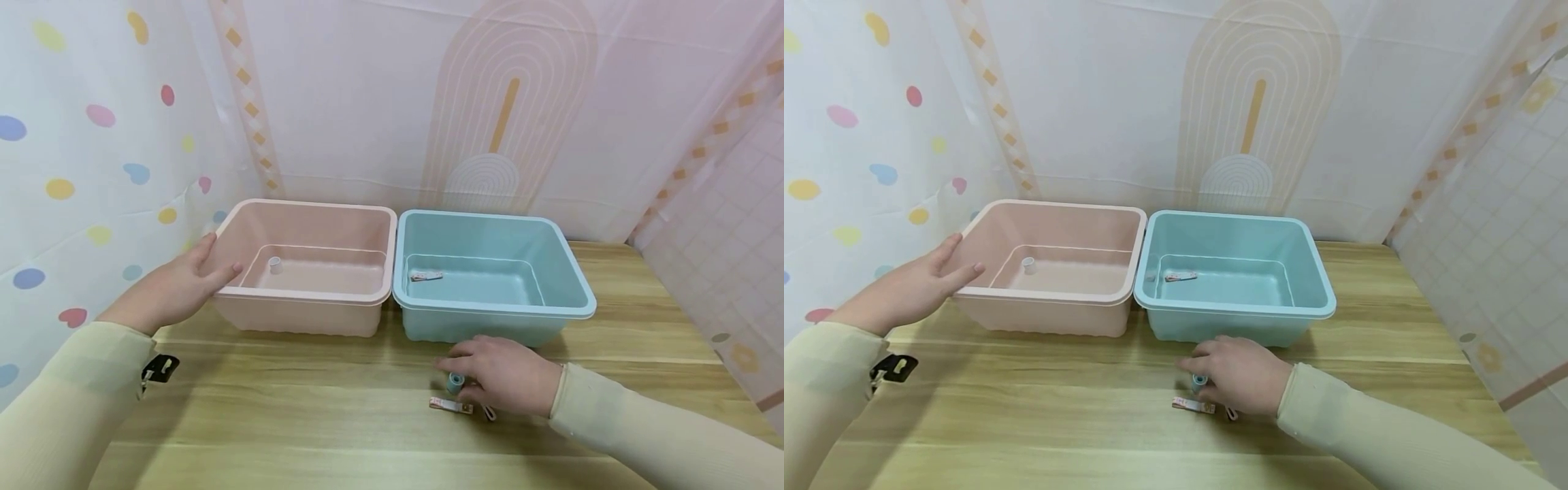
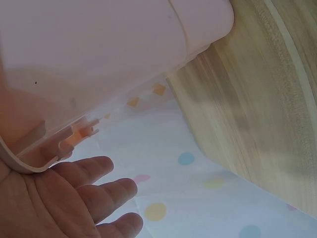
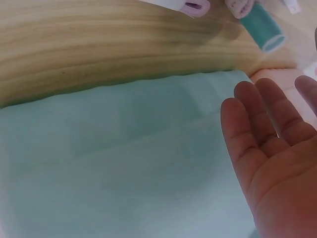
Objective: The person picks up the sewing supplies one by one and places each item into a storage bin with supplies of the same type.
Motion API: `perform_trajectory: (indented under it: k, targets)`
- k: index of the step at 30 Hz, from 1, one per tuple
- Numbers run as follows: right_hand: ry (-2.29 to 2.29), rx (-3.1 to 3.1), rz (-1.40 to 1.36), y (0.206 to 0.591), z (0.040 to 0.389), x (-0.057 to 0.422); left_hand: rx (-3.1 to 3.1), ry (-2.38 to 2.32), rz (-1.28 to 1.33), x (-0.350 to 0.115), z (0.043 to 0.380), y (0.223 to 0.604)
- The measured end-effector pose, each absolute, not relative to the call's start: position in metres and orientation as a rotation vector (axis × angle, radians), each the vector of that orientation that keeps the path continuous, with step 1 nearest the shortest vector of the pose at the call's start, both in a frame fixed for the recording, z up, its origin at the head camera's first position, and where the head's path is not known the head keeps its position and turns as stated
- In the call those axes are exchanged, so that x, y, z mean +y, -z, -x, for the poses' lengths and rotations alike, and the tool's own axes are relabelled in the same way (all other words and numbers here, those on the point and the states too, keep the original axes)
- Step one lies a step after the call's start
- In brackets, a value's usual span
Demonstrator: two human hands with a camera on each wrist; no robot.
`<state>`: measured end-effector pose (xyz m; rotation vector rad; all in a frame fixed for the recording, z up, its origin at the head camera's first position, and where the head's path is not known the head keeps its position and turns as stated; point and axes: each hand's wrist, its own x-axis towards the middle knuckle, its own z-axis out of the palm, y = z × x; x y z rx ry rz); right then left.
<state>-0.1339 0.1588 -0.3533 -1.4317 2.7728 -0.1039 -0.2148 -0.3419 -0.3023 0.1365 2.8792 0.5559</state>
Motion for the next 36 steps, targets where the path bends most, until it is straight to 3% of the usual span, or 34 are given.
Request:
perform_trajectory:
  k: [36]
  targets:
    - [0.093, 2.706, 1.431, 0.366, 0.142, 0.159, 2.882, -0.555, -0.141, -0.343, 0.216, 0.303]
